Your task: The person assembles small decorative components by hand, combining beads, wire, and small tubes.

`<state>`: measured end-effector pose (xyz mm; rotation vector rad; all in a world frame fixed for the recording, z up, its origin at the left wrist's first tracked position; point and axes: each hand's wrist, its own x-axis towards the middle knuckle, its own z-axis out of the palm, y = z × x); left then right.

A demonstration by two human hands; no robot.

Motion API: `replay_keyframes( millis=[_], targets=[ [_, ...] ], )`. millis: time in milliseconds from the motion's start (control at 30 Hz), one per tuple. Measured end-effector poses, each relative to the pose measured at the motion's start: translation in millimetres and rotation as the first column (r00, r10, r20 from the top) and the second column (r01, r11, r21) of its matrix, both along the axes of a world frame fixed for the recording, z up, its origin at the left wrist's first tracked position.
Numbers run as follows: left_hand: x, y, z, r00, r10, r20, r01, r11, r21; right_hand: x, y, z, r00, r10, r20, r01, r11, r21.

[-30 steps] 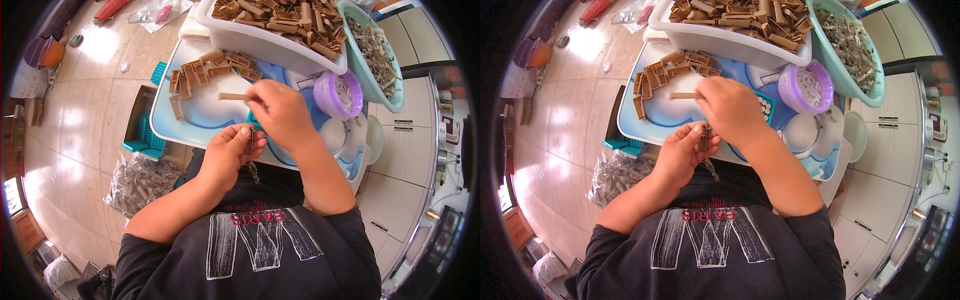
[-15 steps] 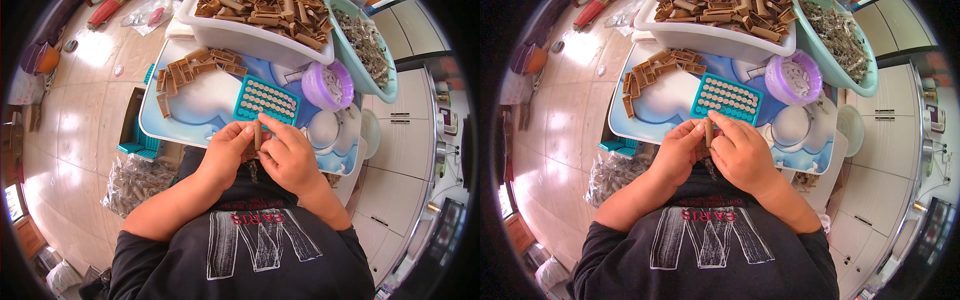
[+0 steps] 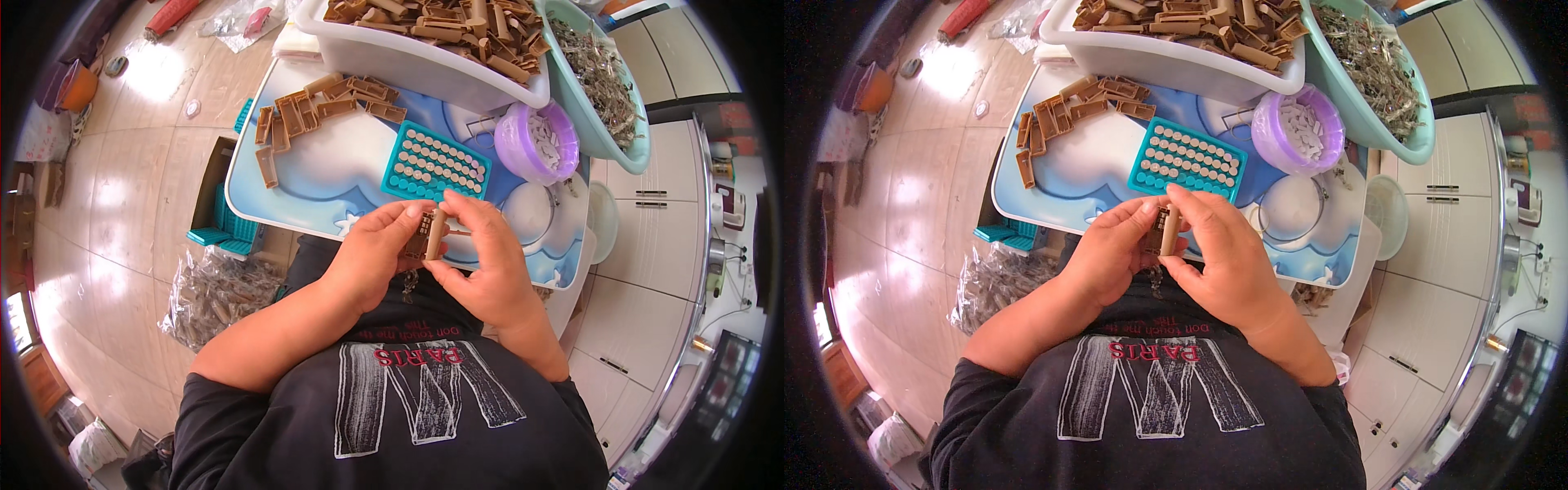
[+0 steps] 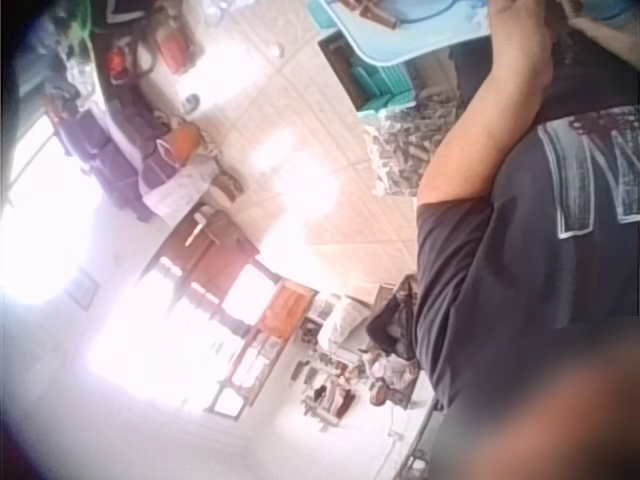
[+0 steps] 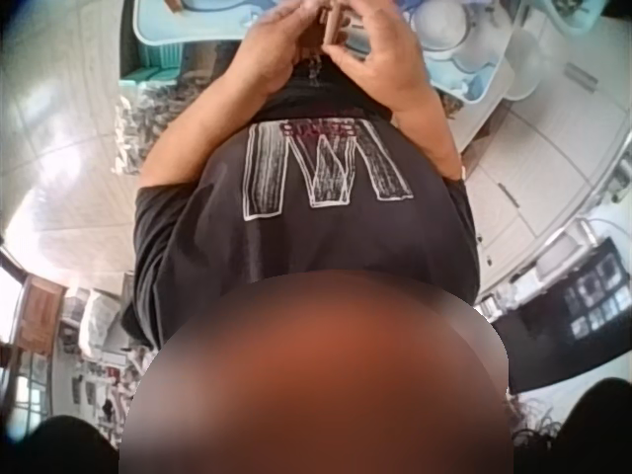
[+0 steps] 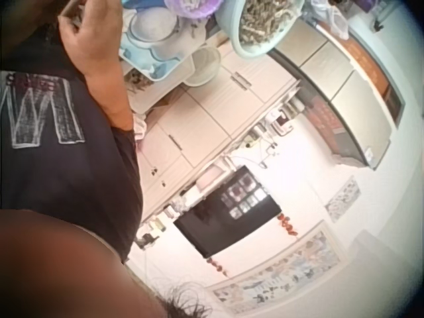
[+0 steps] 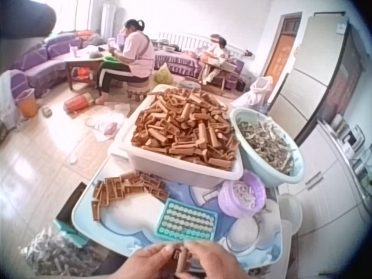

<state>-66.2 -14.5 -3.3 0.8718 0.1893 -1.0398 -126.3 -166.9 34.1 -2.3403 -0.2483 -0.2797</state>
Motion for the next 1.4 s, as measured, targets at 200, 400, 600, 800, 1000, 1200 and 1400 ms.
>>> replay_keyframes(
  millis=[200,400,600,800,1000,1200,1400],
  targets=[
    [-2,-1,-2,0.999,0.028,-0.047,-0.032,0.996,-0.088,-2,5,0,1.000,0.023,-0.020,-0.025,0.988,-0.150],
    [-5,-2,-7,0.998,0.053,-0.038,-0.056,0.995,-0.080,1,10,-1,0.999,0.027,-0.031,-0.033,0.977,-0.213],
    [-8,-4,-8,0.997,0.070,-0.029,-0.072,0.995,-0.063,1,10,-2,0.998,0.015,-0.056,-0.027,0.974,-0.225],
    [-8,-4,-2,0.998,0.052,0.030,-0.051,0.998,-0.036,2,9,-5,1.000,0.012,-0.004,-0.013,0.974,-0.225],
    [-11,-6,-7,0.972,0.031,0.235,-0.028,1.000,-0.013,1,8,-10,1.000,0.007,0.013,-0.004,0.978,-0.208],
    [-10,-4,-9,0.921,-0.051,0.386,0.045,0.999,0.023,-4,-7,-10,0.994,-0.075,-0.083,0.086,0.986,0.144],
    [-13,-1,-9,0.792,-0.115,0.600,0.046,0.991,0.130,-6,-11,-24,0.991,-0.081,-0.102,0.107,0.955,0.275]
  ],
)
